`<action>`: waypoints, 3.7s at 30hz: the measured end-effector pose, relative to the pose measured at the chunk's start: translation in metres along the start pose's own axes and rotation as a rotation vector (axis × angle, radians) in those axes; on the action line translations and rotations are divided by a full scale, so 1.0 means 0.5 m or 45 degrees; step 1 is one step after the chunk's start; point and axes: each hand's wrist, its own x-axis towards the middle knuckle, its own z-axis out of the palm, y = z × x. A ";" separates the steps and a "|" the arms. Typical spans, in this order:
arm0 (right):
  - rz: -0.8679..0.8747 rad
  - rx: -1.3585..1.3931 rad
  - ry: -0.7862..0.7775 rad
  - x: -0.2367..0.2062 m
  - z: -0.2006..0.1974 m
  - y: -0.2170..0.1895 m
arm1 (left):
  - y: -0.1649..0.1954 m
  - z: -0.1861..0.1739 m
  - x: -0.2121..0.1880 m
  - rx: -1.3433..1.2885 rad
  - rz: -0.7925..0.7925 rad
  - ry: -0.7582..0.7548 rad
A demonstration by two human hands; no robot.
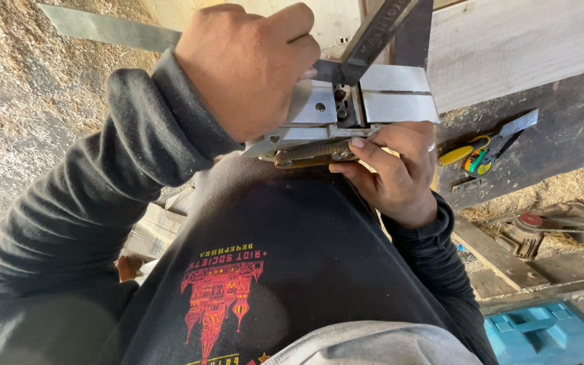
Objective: The person holds a hand planer and uses a metal file to scrape and adjust the cutter head area, then uses a hex key to tighten a knob on the planer body. The adjustments are performed over a workbench in a workshop setting.
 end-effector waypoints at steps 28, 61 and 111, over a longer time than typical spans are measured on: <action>-0.011 0.003 0.052 -0.010 0.010 0.006 | 0.009 -0.003 0.009 0.023 0.025 0.024; -0.019 0.014 0.073 -0.007 0.013 0.000 | 0.006 0.026 -0.005 -0.005 0.066 0.105; -0.021 -0.071 -0.102 0.015 -0.009 -0.015 | -0.033 0.088 -0.007 -0.305 -0.150 -0.029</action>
